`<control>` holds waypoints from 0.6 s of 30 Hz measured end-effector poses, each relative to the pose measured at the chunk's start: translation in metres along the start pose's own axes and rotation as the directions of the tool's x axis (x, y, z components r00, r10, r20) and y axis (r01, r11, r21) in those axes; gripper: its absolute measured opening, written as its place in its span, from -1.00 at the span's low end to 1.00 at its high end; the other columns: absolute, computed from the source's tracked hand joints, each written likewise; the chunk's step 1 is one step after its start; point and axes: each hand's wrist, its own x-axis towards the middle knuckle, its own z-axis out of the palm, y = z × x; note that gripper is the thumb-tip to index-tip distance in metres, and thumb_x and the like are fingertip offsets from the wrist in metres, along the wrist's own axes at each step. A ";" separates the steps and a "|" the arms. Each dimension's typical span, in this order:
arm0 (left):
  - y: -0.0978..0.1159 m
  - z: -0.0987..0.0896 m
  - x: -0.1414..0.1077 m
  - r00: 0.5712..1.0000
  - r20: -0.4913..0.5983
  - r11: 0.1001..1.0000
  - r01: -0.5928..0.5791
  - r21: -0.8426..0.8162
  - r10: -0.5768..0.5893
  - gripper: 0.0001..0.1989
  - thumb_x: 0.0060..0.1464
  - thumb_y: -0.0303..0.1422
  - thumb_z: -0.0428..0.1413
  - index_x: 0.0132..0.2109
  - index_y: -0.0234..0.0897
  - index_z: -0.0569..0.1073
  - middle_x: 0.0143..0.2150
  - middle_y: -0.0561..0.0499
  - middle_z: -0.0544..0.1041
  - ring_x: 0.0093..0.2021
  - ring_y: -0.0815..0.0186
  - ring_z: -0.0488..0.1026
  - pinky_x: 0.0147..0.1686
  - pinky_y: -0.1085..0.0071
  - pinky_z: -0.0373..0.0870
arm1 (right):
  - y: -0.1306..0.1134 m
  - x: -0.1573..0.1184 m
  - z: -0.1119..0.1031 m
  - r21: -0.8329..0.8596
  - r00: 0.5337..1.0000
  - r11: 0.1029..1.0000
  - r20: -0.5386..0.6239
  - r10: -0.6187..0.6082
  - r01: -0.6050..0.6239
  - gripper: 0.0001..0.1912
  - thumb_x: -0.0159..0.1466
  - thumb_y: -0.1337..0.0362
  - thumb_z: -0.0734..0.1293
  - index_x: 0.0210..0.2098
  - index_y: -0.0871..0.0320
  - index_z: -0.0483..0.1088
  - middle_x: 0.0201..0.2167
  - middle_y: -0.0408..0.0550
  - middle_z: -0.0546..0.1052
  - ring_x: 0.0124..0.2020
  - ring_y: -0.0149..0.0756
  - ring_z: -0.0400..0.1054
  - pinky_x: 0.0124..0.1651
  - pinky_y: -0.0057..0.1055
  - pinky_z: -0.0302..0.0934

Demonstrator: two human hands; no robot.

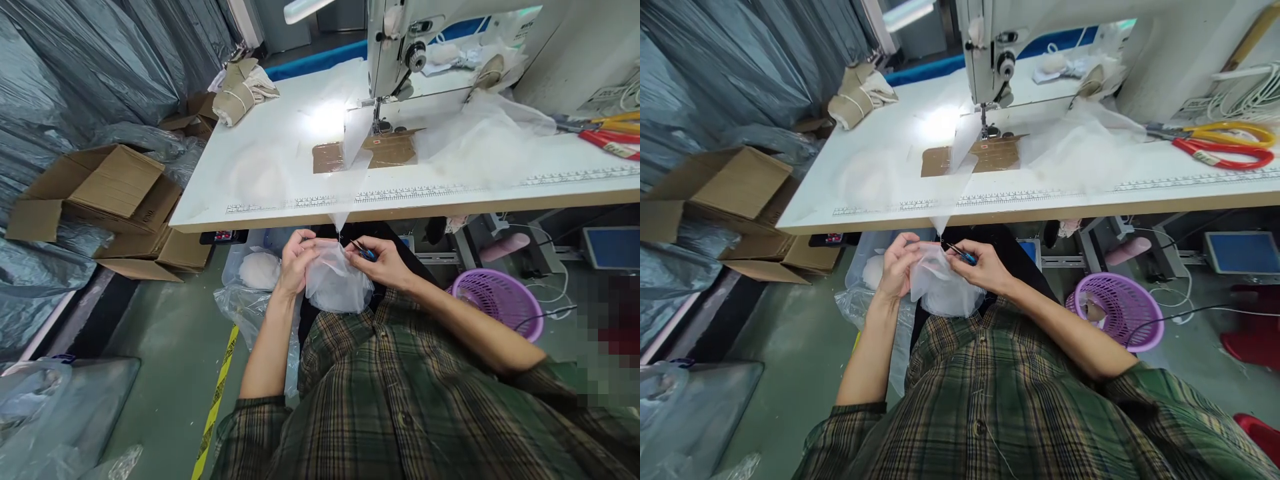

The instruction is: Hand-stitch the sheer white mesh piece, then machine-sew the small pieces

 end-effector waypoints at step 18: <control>-0.018 0.013 -0.049 0.988 0.071 0.971 0.119 0.209 -0.136 -0.73 -0.04 -0.18 0.35 -0.29 -0.30 0.59 -0.41 -0.02 0.60 -0.39 0.30 0.53 -0.31 0.39 0.48 | -0.020 -0.050 -0.015 -0.041 0.984 0.993 0.140 0.115 -0.110 -0.86 0.25 0.20 0.35 -0.28 0.15 0.44 -0.42 -0.14 0.46 -0.44 -0.42 0.25 -0.39 -0.48 0.16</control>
